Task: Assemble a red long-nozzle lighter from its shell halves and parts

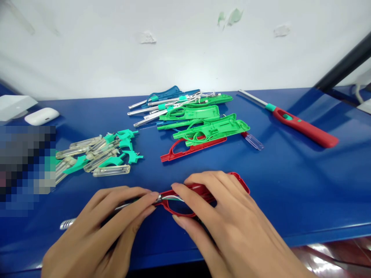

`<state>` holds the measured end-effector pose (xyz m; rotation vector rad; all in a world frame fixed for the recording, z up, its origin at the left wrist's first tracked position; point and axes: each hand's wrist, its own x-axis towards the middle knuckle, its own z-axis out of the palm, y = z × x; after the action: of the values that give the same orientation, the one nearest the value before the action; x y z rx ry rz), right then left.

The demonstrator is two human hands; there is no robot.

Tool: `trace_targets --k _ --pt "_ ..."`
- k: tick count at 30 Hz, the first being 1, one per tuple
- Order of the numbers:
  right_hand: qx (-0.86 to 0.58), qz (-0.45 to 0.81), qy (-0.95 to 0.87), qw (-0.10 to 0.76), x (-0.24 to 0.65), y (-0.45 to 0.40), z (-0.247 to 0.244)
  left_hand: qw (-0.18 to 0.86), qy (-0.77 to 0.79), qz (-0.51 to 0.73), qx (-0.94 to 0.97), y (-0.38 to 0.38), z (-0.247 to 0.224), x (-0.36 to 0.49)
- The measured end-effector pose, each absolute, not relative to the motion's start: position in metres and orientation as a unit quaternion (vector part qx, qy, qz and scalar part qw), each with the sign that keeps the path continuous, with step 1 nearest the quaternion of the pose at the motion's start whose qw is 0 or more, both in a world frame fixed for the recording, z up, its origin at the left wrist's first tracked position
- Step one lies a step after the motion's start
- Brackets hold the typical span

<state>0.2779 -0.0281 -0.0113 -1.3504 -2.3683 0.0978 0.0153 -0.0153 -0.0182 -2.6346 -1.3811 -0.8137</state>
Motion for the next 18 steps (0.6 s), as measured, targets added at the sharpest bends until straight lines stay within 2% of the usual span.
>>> trace_targets --k 18 --pt "-0.509 0.061 -0.833 0.208 0.2816 -0.0298 -0.0138 -0.018 -0.474 -0.292 -0.83 -0.0128 -0.0139 0.024"
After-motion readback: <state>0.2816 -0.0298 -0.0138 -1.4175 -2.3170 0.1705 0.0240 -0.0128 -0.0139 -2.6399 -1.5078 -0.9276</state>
